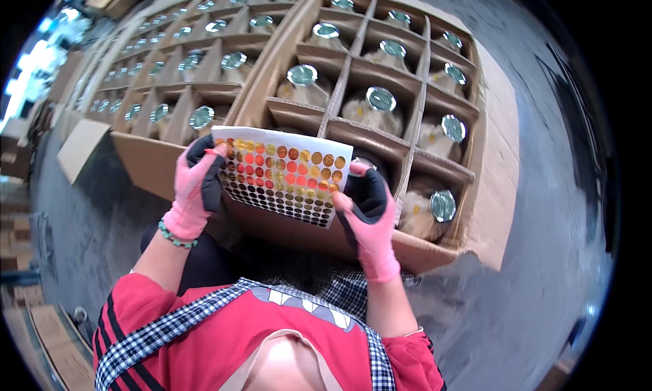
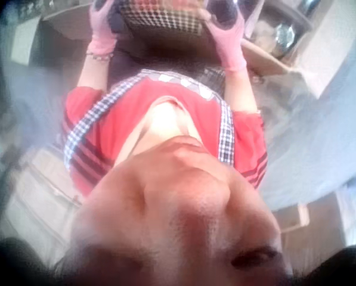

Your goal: The person applies round stickers to the tops of glass jars arranged in cardboard boxes. They peel stickers from a sheet and place them on each jar one by one, working across multiple boxes.

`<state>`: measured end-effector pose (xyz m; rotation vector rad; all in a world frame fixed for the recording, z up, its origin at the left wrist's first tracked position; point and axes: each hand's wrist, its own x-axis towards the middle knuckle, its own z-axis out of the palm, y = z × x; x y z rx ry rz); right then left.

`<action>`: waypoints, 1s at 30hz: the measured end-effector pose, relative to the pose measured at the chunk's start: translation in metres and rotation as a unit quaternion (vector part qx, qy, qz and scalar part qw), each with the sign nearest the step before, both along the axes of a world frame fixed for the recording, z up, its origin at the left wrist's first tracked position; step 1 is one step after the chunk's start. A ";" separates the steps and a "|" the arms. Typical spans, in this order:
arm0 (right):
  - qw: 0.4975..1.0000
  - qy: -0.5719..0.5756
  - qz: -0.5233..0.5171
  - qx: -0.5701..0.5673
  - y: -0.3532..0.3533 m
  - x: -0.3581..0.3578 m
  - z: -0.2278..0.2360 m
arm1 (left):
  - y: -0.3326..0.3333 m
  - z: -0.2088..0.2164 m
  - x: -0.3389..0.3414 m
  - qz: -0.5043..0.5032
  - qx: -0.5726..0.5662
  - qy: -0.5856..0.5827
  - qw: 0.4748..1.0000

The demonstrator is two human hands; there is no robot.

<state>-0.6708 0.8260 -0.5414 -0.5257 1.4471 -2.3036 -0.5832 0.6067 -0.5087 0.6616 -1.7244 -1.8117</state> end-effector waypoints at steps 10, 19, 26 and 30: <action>0.994 -0.002 0.017 -0.106 -0.001 0.002 -0.014 | 0.038 0.036 0.030 0.035 -0.011 0.052 0.998; 0.986 0.154 0.033 -0.062 -0.016 0.030 -0.007 | 0.011 0.035 0.061 0.008 0.070 0.035 0.997; 0.975 0.171 0.045 0.135 -0.101 0.081 0.039 | -0.152 0.085 0.118 -0.194 -0.335 -0.303 0.871; 0.898 0.323 0.065 0.292 -0.168 0.110 0.045 | -0.310 0.082 0.160 -0.053 -0.551 -0.479 0.681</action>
